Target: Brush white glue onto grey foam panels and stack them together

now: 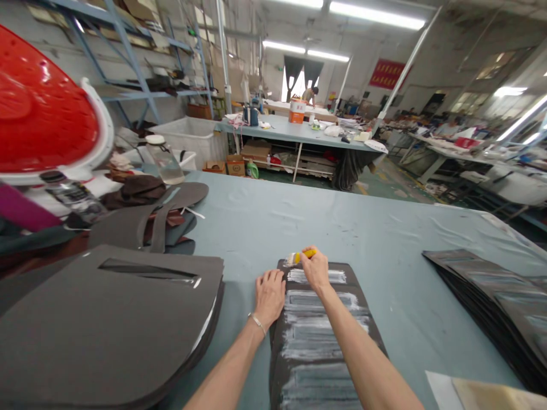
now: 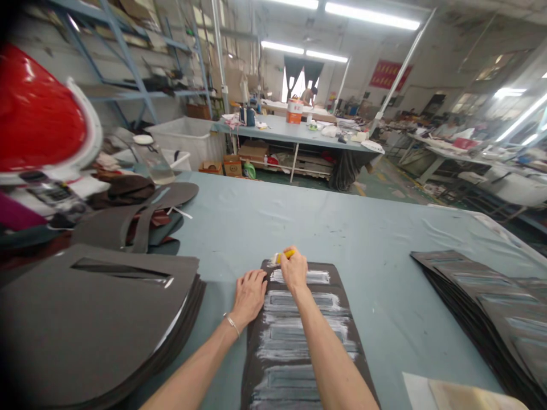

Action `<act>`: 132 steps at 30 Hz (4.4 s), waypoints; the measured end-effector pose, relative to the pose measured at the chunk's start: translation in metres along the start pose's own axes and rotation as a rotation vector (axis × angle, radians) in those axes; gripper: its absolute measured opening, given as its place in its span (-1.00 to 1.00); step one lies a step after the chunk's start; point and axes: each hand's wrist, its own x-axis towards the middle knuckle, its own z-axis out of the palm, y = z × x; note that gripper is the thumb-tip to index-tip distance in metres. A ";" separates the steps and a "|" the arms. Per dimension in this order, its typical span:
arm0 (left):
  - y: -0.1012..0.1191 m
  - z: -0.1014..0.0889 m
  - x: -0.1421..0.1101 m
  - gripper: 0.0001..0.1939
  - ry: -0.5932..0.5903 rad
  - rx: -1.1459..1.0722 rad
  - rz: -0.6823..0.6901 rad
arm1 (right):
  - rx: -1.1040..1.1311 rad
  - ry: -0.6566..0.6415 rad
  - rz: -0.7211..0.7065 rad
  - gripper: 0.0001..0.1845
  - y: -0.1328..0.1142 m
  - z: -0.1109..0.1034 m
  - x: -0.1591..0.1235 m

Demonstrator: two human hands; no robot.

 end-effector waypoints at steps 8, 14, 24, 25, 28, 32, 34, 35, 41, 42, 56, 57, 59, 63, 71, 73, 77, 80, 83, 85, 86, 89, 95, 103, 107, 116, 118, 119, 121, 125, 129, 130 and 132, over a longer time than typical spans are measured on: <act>0.001 0.003 0.000 -0.70 0.009 -0.001 0.009 | -0.215 0.152 0.216 -0.71 0.103 -0.078 0.031; 0.003 0.004 0.000 -0.70 0.010 0.012 0.006 | -0.153 0.171 0.118 -0.73 0.069 -0.065 0.019; 0.002 0.008 -0.001 -0.69 0.010 0.025 0.023 | 0.144 0.062 0.167 -0.74 0.067 -0.039 0.014; 0.002 0.008 -0.001 -0.68 0.011 0.025 0.023 | 0.119 0.104 0.213 -0.72 0.083 -0.054 0.019; 0.002 0.008 -0.002 -0.69 0.012 0.018 0.017 | 0.089 0.167 0.336 -0.67 0.119 -0.094 0.029; 0.003 0.005 -0.002 -0.69 0.013 0.000 -0.003 | 0.149 0.094 0.302 -0.64 0.114 -0.106 0.024; 0.003 0.003 -0.002 -0.69 0.007 -0.009 -0.008 | 0.200 0.071 0.239 -0.65 0.093 -0.093 0.017; 0.003 0.003 -0.002 -0.69 0.003 -0.011 -0.010 | 0.236 0.054 0.208 -0.65 0.079 -0.082 0.013; 0.003 0.002 -0.002 -0.69 -0.003 -0.017 -0.014 | 0.507 -0.151 0.067 -0.68 0.002 -0.005 -0.008; 0.003 0.002 -0.003 -0.69 -0.003 -0.022 -0.011 | 0.514 -0.179 0.087 -0.67 0.001 0.001 -0.007; -0.012 -0.010 -0.017 -0.72 -0.003 -0.325 -0.142 | 0.241 0.060 0.218 -0.63 0.065 -0.077 -0.024; -0.009 -0.012 -0.024 -0.74 -0.007 -0.293 -0.105 | 0.284 0.021 0.175 -0.64 0.053 -0.065 -0.030; -0.002 -0.015 -0.035 -0.75 -0.026 -0.229 -0.042 | 0.351 -0.062 0.098 -0.66 0.033 -0.042 -0.038; 0.005 -0.015 -0.047 -0.70 -0.024 -0.148 -0.029 | 0.275 -0.108 0.078 -0.72 0.015 -0.017 -0.041; 0.004 -0.013 -0.046 -0.68 -0.013 -0.116 -0.019 | 0.215 -0.155 -0.075 -0.72 0.006 -0.026 -0.062; 0.004 -0.011 -0.047 -0.68 -0.005 -0.111 -0.010 | 0.158 -0.108 -0.002 -0.72 0.032 -0.044 -0.058; 0.004 -0.009 -0.048 -0.69 0.023 -0.102 -0.008 | -0.056 0.054 0.096 -0.69 0.100 -0.101 -0.038; 0.004 -0.008 -0.049 -0.70 0.037 -0.094 -0.012 | -0.155 0.145 0.109 -0.68 0.115 -0.124 -0.031; 0.005 -0.008 -0.048 -0.71 0.044 -0.085 -0.003 | 0.002 0.144 0.064 -0.67 0.088 -0.107 -0.045; 0.006 -0.007 -0.048 -0.72 0.049 -0.079 0.007 | 0.170 0.059 0.025 -0.68 0.063 -0.083 -0.059; 0.006 -0.007 -0.048 -0.72 0.050 -0.077 0.012 | 0.234 0.003 0.019 -0.69 0.054 -0.073 -0.064; 0.007 -0.006 -0.048 -0.72 0.046 -0.078 0.023 | 0.315 -0.079 0.098 -0.71 0.055 -0.060 -0.069; 0.005 -0.004 -0.049 -0.72 0.053 -0.096 0.013 | 0.097 0.141 0.311 -0.67 0.129 -0.124 -0.044; 0.006 -0.010 -0.048 -0.74 0.057 -0.107 -0.006 | 0.257 0.019 0.186 -0.68 0.055 -0.083 -0.050; 0.008 -0.012 -0.048 -0.75 0.050 -0.097 -0.019 | 0.410 -0.166 0.090 -0.69 0.013 -0.029 -0.052; 0.007 -0.013 -0.048 -0.76 0.050 -0.100 -0.022 | 0.116 -0.090 -0.068 -0.70 0.019 -0.026 -0.045; 0.007 -0.012 -0.049 -0.75 0.052 -0.108 -0.019 | 0.105 -0.050 0.033 -0.68 0.050 -0.047 -0.039; 0.007 -0.012 -0.049 -0.75 0.054 -0.113 -0.019 | 0.071 0.012 0.099 -0.67 0.067 -0.060 -0.036; 0.005 -0.010 -0.049 -0.75 0.056 -0.129 -0.022 | -0.036 0.145 0.196 -0.65 0.098 -0.086 -0.029; -0.001 -0.007 -0.047 -0.74 0.047 -0.213 -0.042 | -0.087 0.206 0.195 -0.62 0.102 -0.102 -0.031; -0.006 -0.011 -0.050 -0.72 0.060 -0.290 -0.076 | 0.243 -0.014 0.139 -0.63 0.038 -0.062 -0.059; -0.005 -0.013 -0.052 -0.73 0.055 -0.280 -0.049 | 0.315 -0.071 0.129 -0.65 0.020 -0.049 -0.066; 0.000 -0.017 -0.059 -0.74 0.025 -0.234 0.028 | 0.408 -0.156 0.105 -0.69 -0.006 -0.029 -0.077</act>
